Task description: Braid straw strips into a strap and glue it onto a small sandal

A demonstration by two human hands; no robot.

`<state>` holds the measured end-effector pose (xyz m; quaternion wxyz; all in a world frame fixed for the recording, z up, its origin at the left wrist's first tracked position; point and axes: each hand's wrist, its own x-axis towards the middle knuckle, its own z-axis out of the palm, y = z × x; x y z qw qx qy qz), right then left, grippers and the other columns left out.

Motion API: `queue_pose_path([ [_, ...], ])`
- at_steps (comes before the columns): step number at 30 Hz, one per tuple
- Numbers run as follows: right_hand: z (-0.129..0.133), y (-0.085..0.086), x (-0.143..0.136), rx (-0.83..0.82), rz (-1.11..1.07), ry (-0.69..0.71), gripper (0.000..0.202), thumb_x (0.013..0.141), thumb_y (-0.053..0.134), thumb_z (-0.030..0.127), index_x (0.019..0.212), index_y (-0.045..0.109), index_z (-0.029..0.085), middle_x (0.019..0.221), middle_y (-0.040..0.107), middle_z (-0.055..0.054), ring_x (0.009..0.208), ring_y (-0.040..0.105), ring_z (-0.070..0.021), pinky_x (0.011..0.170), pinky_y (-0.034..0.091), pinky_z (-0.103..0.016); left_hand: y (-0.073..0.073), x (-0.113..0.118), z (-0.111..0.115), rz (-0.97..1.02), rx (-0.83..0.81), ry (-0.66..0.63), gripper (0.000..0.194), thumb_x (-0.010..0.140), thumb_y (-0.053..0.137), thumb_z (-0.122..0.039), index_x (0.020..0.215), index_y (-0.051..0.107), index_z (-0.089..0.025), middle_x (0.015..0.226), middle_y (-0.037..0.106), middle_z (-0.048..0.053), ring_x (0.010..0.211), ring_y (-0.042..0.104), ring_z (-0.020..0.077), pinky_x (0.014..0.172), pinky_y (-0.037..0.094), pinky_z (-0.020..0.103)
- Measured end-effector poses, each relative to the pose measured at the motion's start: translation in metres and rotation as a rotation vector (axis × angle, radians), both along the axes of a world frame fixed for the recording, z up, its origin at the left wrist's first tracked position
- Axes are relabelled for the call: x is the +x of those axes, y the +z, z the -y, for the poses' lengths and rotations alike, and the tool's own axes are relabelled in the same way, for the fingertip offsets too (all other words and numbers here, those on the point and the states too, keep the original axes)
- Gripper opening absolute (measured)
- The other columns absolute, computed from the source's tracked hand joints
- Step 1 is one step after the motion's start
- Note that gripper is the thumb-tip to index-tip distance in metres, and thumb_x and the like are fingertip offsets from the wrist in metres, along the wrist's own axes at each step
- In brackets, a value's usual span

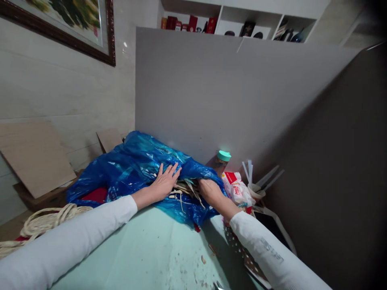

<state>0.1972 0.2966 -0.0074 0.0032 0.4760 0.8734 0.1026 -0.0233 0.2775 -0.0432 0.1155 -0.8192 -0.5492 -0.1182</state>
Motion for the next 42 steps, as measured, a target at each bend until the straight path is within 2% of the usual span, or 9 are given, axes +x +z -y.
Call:
queue_pose_path([
  [4,0.0,0.001,0.004,-0.038,-0.054,-0.06,0.03,0.095,0.059,0.033,0.12,0.059,0.016,0.118,0.063,-0.008,0.099,0.064,-0.0203,0.084,0.056,-0.041,0.003,0.005,0.0,-0.008,0.006,0.032,0.063,0.092,0.046,-0.019,0.152,0.027,-0.013,0.16,0.021,0.023,0.145,0.027,0.0398,0.114,0.013,0.066],
  [9,0.006,0.012,-0.001,0.035,-0.205,-0.15,0.026,0.095,0.058,0.034,0.112,0.061,0.015,0.108,0.065,-0.006,0.092,0.065,-0.0181,0.08,0.055,-0.038,0.005,0.013,0.005,-0.027,0.035,0.079,0.06,0.093,0.04,-0.011,0.152,0.028,-0.011,0.16,0.021,0.024,0.144,0.027,0.0395,0.114,0.014,0.065],
  [13,0.025,0.019,-0.01,0.068,-0.308,-0.12,0.014,0.096,0.047,0.016,0.093,0.06,0.012,0.085,0.065,-0.006,0.077,0.062,-0.0158,0.07,0.048,-0.028,0.001,0.018,0.004,-0.039,0.065,0.119,0.06,0.092,0.031,-0.005,0.151,0.029,-0.008,0.16,0.02,0.025,0.144,0.029,0.0392,0.113,0.016,0.066],
  [18,0.05,0.021,-0.005,0.081,-0.408,-0.023,0.018,0.085,0.041,0.003,0.087,0.054,0.016,0.084,0.065,-0.008,0.072,0.061,-0.0176,0.064,0.04,-0.026,-0.005,0.023,-0.005,-0.043,0.102,0.135,0.064,0.088,0.031,0.0,0.151,0.031,-0.009,0.159,0.023,0.024,0.143,0.031,0.038,0.113,0.017,0.066],
  [23,0.053,0.038,0.039,0.152,-0.579,-0.073,0.013,0.086,0.041,0.012,0.082,0.049,0.021,0.081,0.067,-0.009,0.071,0.064,-0.0213,0.066,0.044,-0.029,-0.01,0.027,-0.012,-0.022,0.131,0.129,0.063,0.087,0.029,0.001,0.15,0.031,-0.007,0.158,0.024,0.027,0.143,0.032,0.0379,0.113,0.016,0.067],
  [28,0.056,0.062,0.081,0.173,-0.778,-0.168,0.007,0.088,0.044,0.025,0.082,0.046,0.023,0.079,0.072,-0.009,0.075,0.072,-0.025,0.064,0.049,-0.031,-0.013,0.027,-0.017,0.004,0.147,0.096,0.07,0.085,0.035,0.001,0.153,0.026,-0.013,0.158,0.025,0.026,0.144,0.031,0.036,0.113,0.016,0.067],
  [33,0.059,0.07,0.084,0.118,-0.889,-0.18,0.009,0.086,0.048,0.03,0.079,0.048,0.024,0.073,0.072,-0.007,0.07,0.074,-0.0256,0.059,0.051,-0.03,-0.017,0.019,-0.026,0.004,0.155,0.039,0.071,0.082,0.041,0.001,0.151,0.031,-0.013,0.158,0.028,0.022,0.142,0.035,0.0356,0.114,0.022,0.063],
  [37,0.062,0.081,0.087,0.236,-0.974,-0.236,0.011,0.083,0.052,0.033,0.081,0.051,0.023,0.077,0.072,-0.008,0.072,0.074,-0.0243,0.061,0.05,-0.029,-0.021,0.015,-0.034,0.005,0.172,0.008,0.071,0.084,0.043,-0.002,0.152,0.029,-0.017,0.159,0.029,0.019,0.141,0.037,0.0335,0.114,0.023,0.061],
  [42,0.076,0.092,0.091,0.281,-1.06,-0.252,0.017,0.085,0.053,0.038,0.084,0.053,0.021,0.079,0.071,-0.007,0.068,0.072,-0.0218,0.058,0.05,-0.027,-0.022,0.015,-0.033,0.001,0.199,-0.027,0.052,0.092,0.056,-0.02,0.142,0.044,-0.018,0.154,0.038,0.016,0.136,0.043,0.0336,0.112,0.029,0.061],
])
